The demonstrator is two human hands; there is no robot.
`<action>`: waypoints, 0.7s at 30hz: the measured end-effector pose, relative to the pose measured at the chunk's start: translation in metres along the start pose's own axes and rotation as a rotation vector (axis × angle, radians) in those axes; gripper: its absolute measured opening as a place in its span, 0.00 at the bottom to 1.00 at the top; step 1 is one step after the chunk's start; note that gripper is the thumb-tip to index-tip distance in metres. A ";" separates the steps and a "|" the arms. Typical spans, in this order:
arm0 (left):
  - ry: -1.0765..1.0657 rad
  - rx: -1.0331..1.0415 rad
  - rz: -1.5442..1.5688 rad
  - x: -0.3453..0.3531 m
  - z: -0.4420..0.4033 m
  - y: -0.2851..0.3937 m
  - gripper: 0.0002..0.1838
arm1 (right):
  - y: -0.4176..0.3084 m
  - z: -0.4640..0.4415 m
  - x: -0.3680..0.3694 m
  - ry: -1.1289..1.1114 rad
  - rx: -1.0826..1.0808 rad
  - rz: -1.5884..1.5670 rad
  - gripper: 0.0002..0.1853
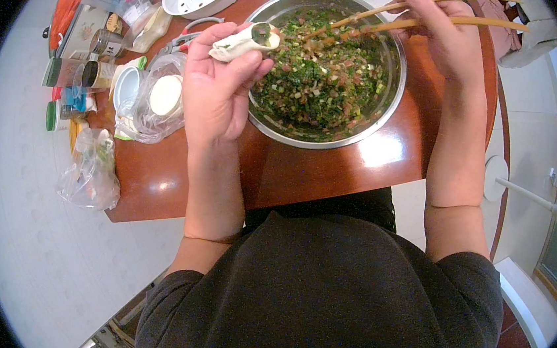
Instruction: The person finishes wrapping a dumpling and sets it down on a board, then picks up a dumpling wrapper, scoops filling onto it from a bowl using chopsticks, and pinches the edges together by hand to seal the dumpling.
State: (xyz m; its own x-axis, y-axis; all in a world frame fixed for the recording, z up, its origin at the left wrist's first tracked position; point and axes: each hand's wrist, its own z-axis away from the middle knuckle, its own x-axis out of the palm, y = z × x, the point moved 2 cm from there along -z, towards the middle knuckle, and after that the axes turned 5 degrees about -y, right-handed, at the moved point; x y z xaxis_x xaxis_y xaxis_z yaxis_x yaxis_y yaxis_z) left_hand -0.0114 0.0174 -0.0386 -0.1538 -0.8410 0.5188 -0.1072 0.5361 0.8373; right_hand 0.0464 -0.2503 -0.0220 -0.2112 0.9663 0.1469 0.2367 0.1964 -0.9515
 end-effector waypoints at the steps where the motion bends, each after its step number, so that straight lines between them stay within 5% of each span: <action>1: -0.016 -0.026 0.065 -0.002 0.000 0.001 0.22 | 0.002 0.000 -0.002 0.021 0.016 -0.044 0.10; 9: -0.134 -0.186 0.380 0.005 0.001 0.004 0.19 | 0.043 -0.014 -0.008 -0.034 0.198 0.136 0.08; 13: -0.146 -0.222 0.420 0.002 0.002 0.001 0.17 | 0.056 -0.011 -0.009 -0.020 0.289 -0.122 0.23; 16: -0.156 -0.217 0.417 0.000 0.003 -0.001 0.17 | 0.047 -0.008 -0.031 -0.349 0.388 0.022 0.26; 17: -0.155 -0.208 0.403 0.000 0.003 -0.002 0.17 | 0.035 -0.002 -0.041 -0.342 0.358 0.352 0.27; 18: -0.164 -0.208 0.426 0.001 0.003 -0.002 0.17 | 0.022 0.002 -0.043 -0.426 0.199 0.428 0.23; 20: -0.186 -0.208 0.466 0.005 0.001 -0.003 0.17 | 0.011 0.006 -0.071 -0.450 0.405 0.794 0.17; 21: -0.246 -0.193 0.493 0.005 0.000 -0.004 0.18 | -0.006 0.014 -0.064 -0.390 0.355 0.720 0.10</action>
State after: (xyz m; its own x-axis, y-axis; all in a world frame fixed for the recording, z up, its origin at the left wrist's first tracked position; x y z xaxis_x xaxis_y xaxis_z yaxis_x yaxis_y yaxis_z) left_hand -0.0114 0.0112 -0.0396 -0.3659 -0.4416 0.8192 0.2123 0.8175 0.5354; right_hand 0.0448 -0.3154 -0.0296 -0.4477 0.6975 -0.5596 0.1423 -0.5622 -0.8147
